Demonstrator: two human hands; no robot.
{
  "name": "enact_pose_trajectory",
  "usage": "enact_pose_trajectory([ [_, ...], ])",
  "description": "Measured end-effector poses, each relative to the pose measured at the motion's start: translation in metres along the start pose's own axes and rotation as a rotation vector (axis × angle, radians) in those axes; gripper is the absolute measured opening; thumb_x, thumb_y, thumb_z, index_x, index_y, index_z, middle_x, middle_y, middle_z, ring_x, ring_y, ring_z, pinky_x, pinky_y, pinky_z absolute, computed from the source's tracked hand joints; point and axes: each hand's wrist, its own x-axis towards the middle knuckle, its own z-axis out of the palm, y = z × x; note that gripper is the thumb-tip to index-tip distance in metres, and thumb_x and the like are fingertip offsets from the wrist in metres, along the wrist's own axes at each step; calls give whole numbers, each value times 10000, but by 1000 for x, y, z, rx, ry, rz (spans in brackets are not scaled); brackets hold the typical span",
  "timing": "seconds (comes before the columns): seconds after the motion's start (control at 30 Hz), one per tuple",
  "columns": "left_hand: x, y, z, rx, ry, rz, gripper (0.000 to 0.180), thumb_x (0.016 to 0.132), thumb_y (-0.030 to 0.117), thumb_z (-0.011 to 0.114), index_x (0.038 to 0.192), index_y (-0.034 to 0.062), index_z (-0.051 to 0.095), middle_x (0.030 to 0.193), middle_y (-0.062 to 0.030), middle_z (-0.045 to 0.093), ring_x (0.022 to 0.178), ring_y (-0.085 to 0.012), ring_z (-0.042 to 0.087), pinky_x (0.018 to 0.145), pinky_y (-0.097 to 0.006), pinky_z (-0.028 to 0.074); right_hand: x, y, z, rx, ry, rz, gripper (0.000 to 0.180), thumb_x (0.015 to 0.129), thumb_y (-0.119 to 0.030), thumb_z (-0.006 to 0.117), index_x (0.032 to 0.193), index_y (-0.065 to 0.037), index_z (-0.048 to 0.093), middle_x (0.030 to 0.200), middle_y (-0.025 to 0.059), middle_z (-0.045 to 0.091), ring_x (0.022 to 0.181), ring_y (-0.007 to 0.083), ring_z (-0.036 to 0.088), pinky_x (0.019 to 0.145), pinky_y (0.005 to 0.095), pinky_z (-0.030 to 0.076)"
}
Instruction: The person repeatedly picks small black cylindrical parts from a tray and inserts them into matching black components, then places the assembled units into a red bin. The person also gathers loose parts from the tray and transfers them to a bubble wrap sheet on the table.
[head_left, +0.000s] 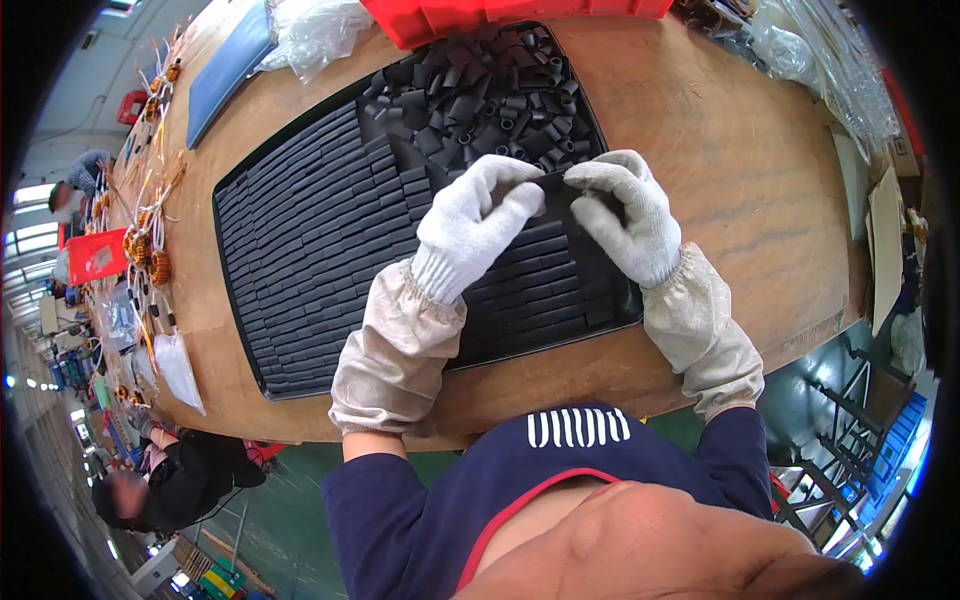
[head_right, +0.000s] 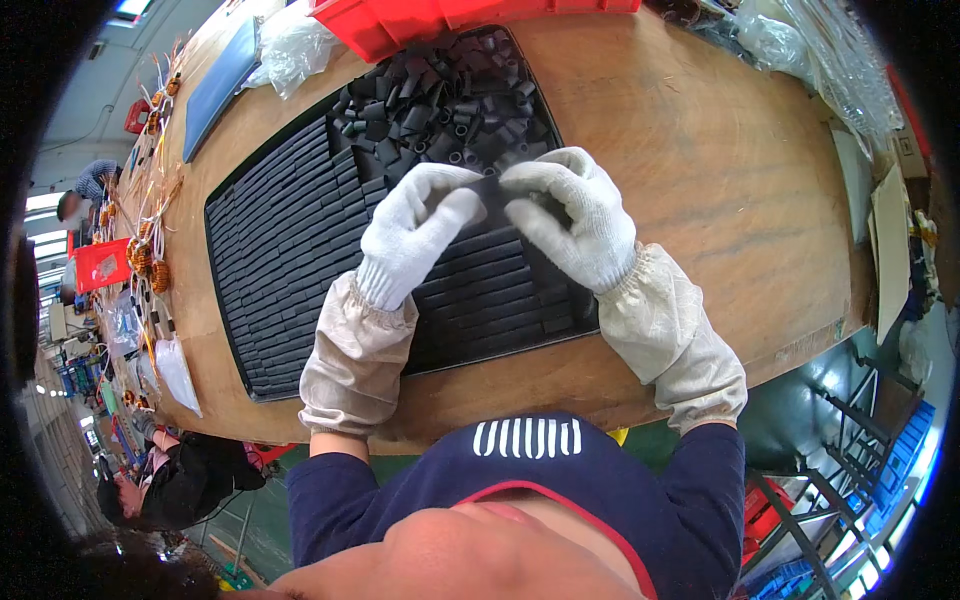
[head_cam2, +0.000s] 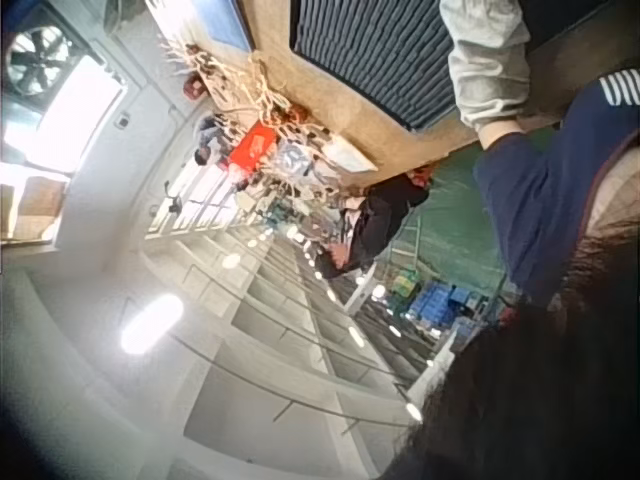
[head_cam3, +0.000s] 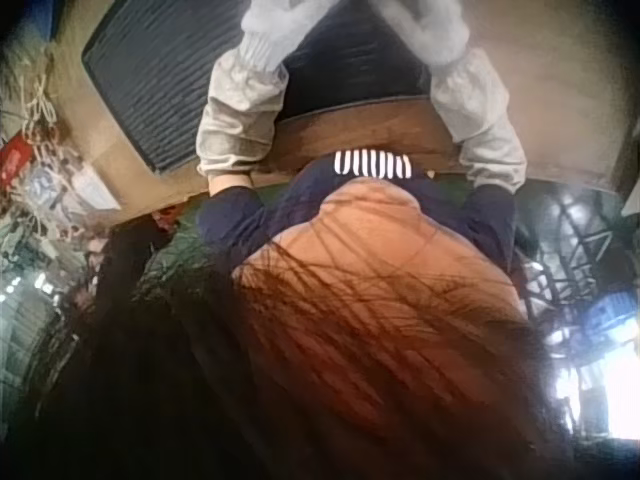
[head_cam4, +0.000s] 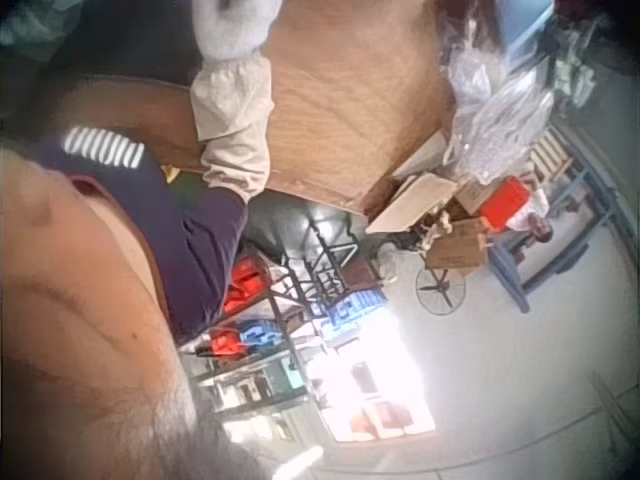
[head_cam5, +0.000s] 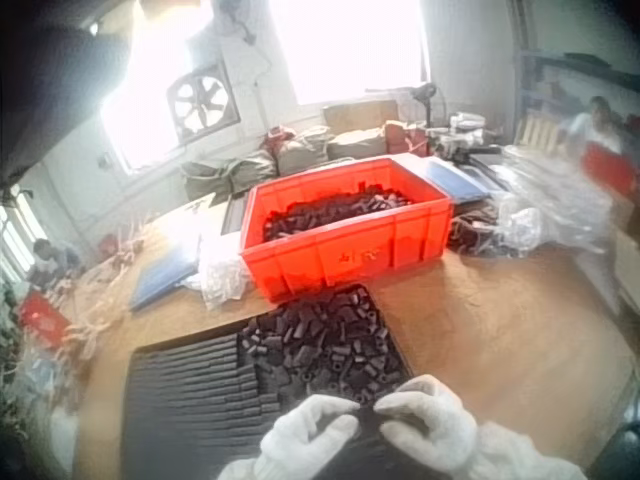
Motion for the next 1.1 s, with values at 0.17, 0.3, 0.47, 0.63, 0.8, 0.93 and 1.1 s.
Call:
enact_pose_trajectory([
  [0.17,-2,-1,-1,154,-45,97,208,986,110,699,1174,22,688,905,6,693,761,-15,563,716,-205,494,1,-13,14,152,170,203,272,809,19,791,1056,-86,745,1065,132,658,970,276,668,831,366,541],
  [0.3,-3,3,-2,148,-89,92,255,988,113,700,1221,11,681,985,-25,714,851,-56,619,791,-231,521,4,-8,6,5,77,6,254,785,24,802,1006,-85,743,1028,123,669,936,292,673,796,382,542],
  [0.47,-3,8,-2,-38,-114,29,322,974,154,728,1256,5,683,1039,-45,739,907,-75,650,840,-255,543,10,-13,0,-168,123,-229,306,708,48,794,975,-95,747,957,119,683,912,321,671,763,401,532],
  [0.63,-3,18,-2,45,-263,-122,371,959,234,749,1246,6,698,1036,-28,735,901,-77,635,839,-260,531,10,-10,0,-191,97,-275,326,693,58,781,977,-100,751,964,122,695,902,335,671,762,404,530],
  [0.8,-4,15,-1,147,-217,-116,365,946,233,758,1234,13,711,1009,-40,732,869,-81,633,804,-265,535,7,-3,1,-139,63,-261,369,775,89,745,1108,-70,724,1027,139,702,947,304,684,823,381,545],
  [0.93,0,15,-4,276,-175,-44,299,967,143,720,1235,11,707,1112,-72,716,994,-133,676,876,-282,542,-7,-2,15,382,176,154,432,904,61,709,1317,-9,601,1123,140,696,1028,233,688,911,328,545],
  [1.1,0,8,-4,398,-84,102,274,944,131,732,1202,37,731,1093,-94,726,965,-153,689,862,-292,542,-1,0,1,89,61,-29,413,925,51,706,1317,-14,593,1128,110,694,1040,187,672,916,312,543],
])
